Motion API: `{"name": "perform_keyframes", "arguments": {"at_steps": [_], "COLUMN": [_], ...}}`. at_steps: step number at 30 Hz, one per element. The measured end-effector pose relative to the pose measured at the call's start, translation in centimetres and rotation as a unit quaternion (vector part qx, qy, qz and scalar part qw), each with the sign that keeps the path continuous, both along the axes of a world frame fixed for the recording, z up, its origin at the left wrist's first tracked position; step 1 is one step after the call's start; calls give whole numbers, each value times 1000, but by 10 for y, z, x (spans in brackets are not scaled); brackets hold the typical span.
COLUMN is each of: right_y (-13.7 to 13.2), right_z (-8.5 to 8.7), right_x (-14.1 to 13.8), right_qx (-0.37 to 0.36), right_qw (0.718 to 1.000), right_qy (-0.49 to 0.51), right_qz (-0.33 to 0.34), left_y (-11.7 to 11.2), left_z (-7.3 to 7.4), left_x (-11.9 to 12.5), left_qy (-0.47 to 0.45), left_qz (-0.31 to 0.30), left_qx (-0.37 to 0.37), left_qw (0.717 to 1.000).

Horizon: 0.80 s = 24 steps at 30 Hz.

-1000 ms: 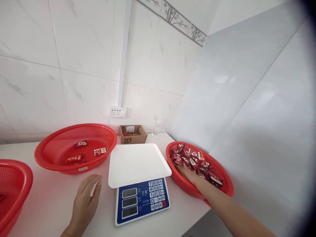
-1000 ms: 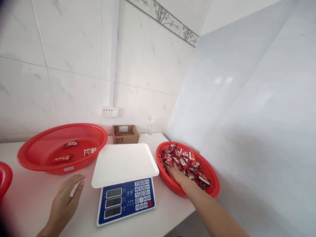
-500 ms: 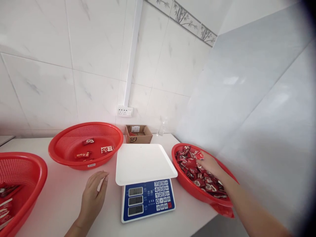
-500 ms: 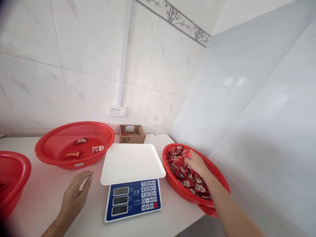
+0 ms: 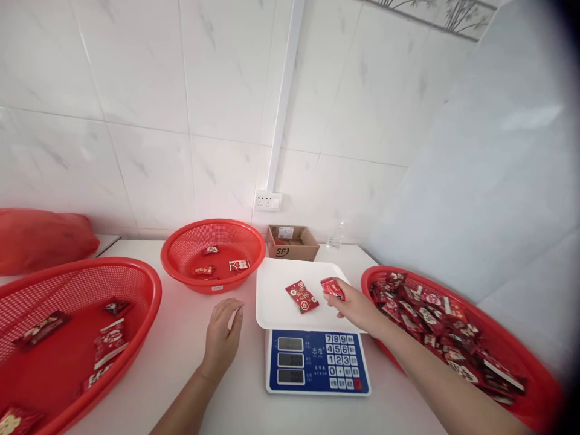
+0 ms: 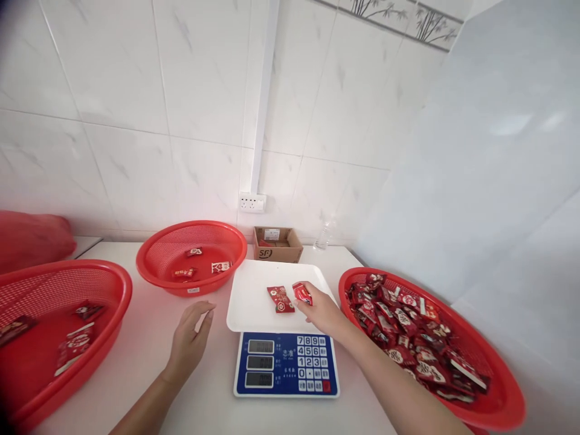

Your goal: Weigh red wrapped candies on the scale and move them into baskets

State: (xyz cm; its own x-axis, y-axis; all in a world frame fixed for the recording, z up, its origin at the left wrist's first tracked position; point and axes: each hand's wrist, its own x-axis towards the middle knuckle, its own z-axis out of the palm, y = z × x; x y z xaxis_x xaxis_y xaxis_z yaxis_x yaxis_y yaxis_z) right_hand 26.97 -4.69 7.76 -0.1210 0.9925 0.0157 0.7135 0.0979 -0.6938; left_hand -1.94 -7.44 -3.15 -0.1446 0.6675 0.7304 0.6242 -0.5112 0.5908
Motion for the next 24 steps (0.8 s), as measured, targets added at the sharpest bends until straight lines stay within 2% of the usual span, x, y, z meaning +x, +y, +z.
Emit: {"name": "perform_keyframes", "arguments": {"at_steps": [5,11,15,18,20,22,24], "right_y": [6,-1,-1,6,10,6,-5], "right_z": [-1,-6,-3,3,8,13,16], "right_x": [8,2,12,47,82,120,153], "right_qx": [-1,56,68,101,98,56,-8], "right_qw": [997,988,983,977,969,954,938], "right_qy": [-67,-127,-162,-185,-216,-256,-285], "right_qz": [-29,63,62,10,-64,-147,-196], "left_y": [-3,-2,-1,-1,0,1,3], "left_z": [2,3,4,5,6,5,4], "left_x": [1,1,0,-1,-3,-4,-4], "left_qy": [-11,-12,-9,-4,-1,2,4], "left_qz": [-3,-10,-4,4,9,12,12], "left_qx": [-5,-16,-15,-11,-5,0,-3], "left_qw": [1000,1000,1000,1000,1000,1000,1000]}}
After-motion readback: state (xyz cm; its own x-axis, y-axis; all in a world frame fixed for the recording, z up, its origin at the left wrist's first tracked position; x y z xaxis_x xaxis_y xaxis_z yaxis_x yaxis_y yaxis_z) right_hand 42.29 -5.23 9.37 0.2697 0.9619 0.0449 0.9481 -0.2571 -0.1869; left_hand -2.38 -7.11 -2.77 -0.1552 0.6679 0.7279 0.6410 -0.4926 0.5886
